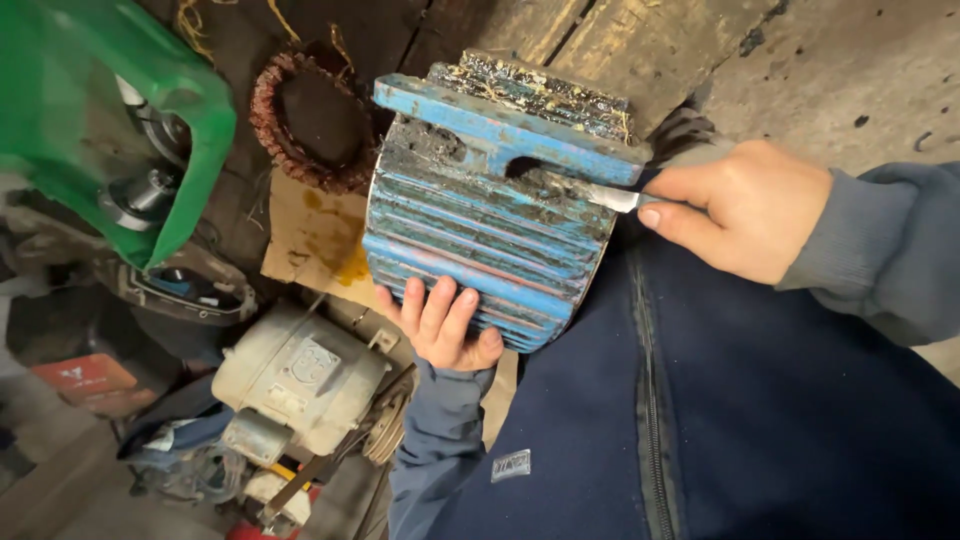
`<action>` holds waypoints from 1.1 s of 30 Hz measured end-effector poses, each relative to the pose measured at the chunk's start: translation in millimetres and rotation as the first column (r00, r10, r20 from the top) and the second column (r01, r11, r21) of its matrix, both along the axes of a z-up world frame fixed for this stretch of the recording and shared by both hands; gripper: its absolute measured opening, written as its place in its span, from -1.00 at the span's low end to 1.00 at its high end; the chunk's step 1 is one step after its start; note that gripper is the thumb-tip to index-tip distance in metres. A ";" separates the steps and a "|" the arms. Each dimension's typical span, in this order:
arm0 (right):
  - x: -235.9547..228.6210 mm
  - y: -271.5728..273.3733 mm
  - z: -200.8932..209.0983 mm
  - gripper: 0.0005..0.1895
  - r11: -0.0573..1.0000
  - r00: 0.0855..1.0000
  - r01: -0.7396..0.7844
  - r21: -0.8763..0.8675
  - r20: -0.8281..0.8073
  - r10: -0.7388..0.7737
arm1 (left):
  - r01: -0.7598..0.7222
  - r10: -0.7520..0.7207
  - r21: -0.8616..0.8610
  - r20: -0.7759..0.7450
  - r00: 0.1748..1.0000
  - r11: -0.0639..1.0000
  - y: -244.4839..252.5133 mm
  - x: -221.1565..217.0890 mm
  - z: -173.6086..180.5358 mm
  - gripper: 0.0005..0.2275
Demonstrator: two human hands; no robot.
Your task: The person holds a blue, ribbed metal part and uses a flathead screwdriver to scrape away dark residue and debris from its surface. They repeatedly scrape the grooves and flat areas, occasionally rotating the part to access different sides and wiping away the loosened material.
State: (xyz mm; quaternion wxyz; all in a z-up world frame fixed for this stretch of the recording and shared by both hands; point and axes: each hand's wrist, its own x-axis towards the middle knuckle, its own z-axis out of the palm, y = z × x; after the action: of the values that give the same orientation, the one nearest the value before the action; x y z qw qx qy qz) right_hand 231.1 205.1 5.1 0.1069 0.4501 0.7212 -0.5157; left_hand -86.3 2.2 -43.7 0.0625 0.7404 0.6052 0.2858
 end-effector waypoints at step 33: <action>-23.5 -1.1 42.3 -0.71 0.978 0.963 0.027 -0.209 0.268 0.031 | 0.128 -0.128 0.025 -0.021 0.992 0.991 4.3 -6.7 0.5 -0.59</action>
State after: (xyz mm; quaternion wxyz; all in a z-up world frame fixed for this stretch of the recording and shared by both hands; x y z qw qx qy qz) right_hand 207.6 204.0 47.4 0.2519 0.5015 0.6416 -0.5228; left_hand -93.0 6.5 -43.1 0.0650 0.7812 0.5532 0.2817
